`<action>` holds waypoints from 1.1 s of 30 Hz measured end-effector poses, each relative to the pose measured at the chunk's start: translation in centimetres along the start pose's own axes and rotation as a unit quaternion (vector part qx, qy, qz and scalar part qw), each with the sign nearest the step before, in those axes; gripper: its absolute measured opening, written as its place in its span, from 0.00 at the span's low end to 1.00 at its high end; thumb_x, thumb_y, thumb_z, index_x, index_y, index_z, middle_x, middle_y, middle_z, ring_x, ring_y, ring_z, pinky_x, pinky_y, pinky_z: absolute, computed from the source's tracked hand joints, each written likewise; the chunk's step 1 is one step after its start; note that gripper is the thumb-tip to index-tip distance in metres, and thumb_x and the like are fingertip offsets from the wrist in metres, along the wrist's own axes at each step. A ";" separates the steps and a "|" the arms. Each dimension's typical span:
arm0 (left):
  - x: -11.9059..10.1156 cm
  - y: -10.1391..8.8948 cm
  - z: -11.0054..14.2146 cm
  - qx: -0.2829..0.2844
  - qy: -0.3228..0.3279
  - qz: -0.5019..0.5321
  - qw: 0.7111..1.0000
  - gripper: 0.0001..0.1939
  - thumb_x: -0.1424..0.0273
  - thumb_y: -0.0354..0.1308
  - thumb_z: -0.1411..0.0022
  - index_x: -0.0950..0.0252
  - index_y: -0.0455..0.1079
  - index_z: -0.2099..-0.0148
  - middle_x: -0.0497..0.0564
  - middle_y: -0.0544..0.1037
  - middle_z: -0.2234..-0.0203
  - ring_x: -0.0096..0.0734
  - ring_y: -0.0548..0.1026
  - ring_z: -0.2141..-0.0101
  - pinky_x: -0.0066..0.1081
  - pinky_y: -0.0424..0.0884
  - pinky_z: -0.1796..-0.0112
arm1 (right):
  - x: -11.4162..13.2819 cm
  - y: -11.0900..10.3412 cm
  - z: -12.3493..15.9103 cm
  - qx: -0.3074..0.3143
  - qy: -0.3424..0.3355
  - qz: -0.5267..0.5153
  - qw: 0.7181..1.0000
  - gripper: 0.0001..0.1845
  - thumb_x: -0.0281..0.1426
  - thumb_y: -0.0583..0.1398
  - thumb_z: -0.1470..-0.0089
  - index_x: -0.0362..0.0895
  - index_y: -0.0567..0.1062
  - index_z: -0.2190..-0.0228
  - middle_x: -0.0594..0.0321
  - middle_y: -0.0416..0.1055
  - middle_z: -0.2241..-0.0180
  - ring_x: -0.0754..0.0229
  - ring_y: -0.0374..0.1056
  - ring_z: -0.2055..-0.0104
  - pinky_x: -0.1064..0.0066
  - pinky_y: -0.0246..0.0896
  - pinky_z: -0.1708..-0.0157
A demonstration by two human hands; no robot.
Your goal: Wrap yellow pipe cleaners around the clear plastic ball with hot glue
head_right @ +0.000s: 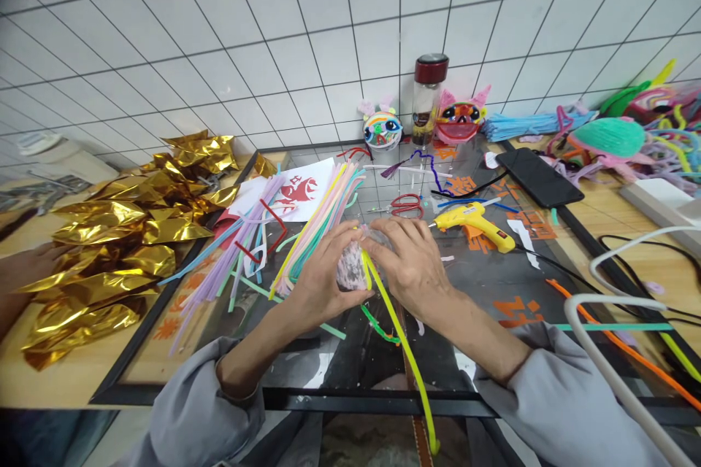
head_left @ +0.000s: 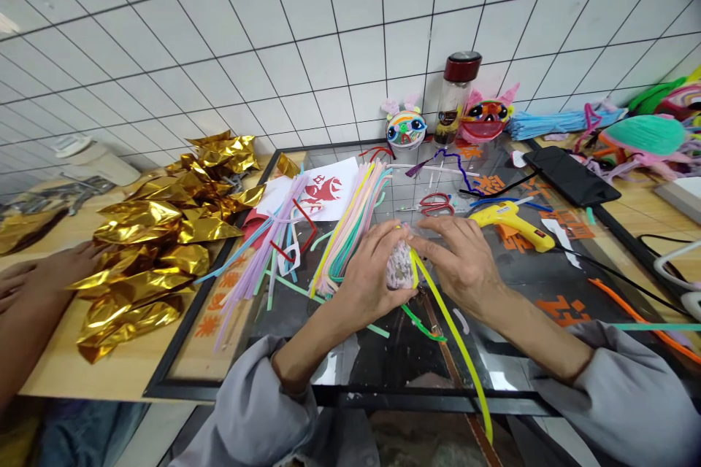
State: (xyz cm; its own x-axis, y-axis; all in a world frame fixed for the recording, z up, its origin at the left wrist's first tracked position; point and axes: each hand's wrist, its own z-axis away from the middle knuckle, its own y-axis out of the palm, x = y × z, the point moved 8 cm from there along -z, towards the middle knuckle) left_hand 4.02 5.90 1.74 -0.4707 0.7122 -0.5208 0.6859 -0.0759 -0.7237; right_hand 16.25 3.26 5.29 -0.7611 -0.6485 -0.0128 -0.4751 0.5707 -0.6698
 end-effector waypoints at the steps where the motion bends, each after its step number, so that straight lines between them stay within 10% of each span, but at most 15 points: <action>1: 0.0 0.0 0.0 0.002 -0.001 -0.002 1.000 0.45 0.68 0.72 0.51 0.62 0.54 0.36 0.65 0.63 0.38 0.55 0.62 0.36 0.56 0.63 0.38 | 0.0 0.0 0.0 -0.001 0.000 0.000 1.000 0.19 0.19 0.53 0.41 0.46 0.73 0.53 0.52 0.74 0.55 0.53 0.67 0.54 0.61 0.59 0.60; 33: 0.1 -0.1 -0.1 0.003 -0.002 0.010 1.000 0.46 0.69 0.74 0.53 0.60 0.53 0.36 0.64 0.64 0.38 0.56 0.62 0.36 0.58 0.62 0.38 | -0.6 0.5 0.6 -0.001 0.055 -0.098 0.994 0.22 0.19 0.53 0.42 0.47 0.75 0.51 0.53 0.75 0.55 0.52 0.68 0.55 0.59 0.62 0.59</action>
State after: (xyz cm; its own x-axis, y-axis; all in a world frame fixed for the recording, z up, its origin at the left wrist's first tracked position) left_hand 3.97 6.08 1.79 -0.4587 0.7075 -0.5376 0.6928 -0.0941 -0.7150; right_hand 16.76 3.64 4.51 -0.6967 -0.6893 0.1989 -0.6201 0.4392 -0.6501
